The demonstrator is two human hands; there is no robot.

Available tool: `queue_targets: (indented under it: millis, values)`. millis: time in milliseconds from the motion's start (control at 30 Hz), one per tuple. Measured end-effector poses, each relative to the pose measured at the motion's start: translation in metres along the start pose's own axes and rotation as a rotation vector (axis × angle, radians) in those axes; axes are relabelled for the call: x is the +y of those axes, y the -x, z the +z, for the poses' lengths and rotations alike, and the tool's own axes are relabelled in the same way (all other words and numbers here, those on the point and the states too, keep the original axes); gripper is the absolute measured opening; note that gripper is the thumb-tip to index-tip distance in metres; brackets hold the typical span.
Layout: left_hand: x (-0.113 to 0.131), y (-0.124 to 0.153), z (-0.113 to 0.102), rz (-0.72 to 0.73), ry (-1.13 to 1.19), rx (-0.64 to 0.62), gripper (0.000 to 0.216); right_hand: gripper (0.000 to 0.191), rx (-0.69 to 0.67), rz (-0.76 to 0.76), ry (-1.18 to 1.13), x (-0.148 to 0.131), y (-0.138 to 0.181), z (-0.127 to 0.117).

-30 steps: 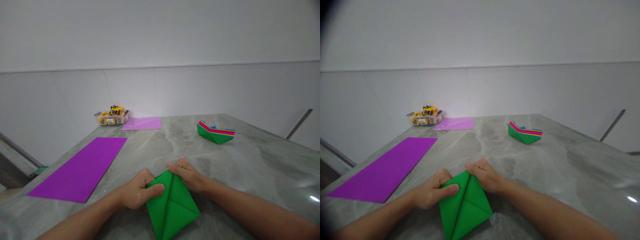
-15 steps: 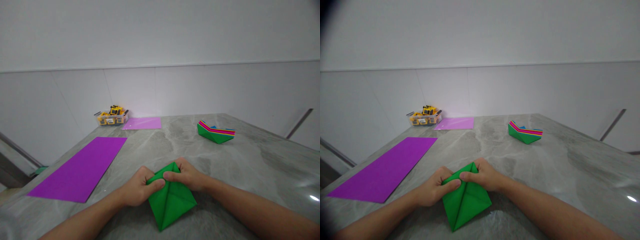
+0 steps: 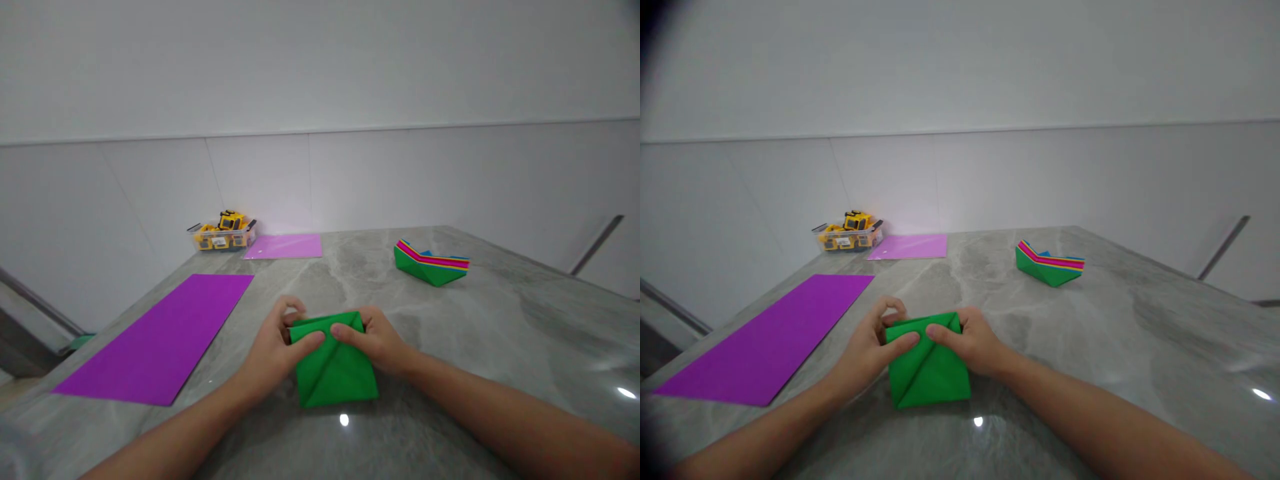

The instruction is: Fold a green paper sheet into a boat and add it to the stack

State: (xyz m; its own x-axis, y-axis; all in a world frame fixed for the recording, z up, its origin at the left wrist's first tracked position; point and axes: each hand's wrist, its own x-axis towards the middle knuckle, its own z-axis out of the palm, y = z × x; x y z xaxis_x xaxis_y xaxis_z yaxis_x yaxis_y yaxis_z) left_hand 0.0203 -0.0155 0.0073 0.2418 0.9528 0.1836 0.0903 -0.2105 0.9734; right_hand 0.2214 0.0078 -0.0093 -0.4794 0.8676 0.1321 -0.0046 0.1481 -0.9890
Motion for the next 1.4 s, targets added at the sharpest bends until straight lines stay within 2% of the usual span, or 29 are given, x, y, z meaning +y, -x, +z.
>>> queue_targets:
  millis: [67, 167, 367, 533, 1133, 1267, 1400]
  values:
    - [0.002, -0.002, 0.001, -0.045, 0.140, 0.052, 0.044, 0.052, 0.084, -0.050, 0.024, -0.001, 0.000, 0.000]
    - [0.002, -0.003, 0.001, -0.056, 0.161, 0.002, 0.035, 0.053, 0.119, -0.110, 0.055, -0.004, 0.001, 0.001]
    - [-0.001, 0.003, 0.000, 0.039, 0.025, 0.067, 0.038, 0.052, 0.072, -0.142, 0.071, -0.008, 0.005, 0.005]
    - [0.000, 0.003, 0.000, 0.054, -0.048, 0.078, 0.042, 0.052, 0.063, -0.133, 0.058, -0.008, 0.007, 0.005]
    - [-0.002, 0.004, 0.001, 0.050, -0.041, 0.094, 0.045, 0.047, 0.001, -0.099, -0.082, -0.001, 0.008, 0.010]
    - [-0.003, 0.005, 0.003, 0.033, -0.078, 0.100, 0.045, 0.032, 0.135, -0.209, 0.016, -0.002, 0.006, 0.011]
    - [-0.005, 0.005, 0.005, 0.027, -0.148, 0.123, 0.044, 0.018, 0.179, -0.348, 0.306, -0.003, 0.003, 0.010]
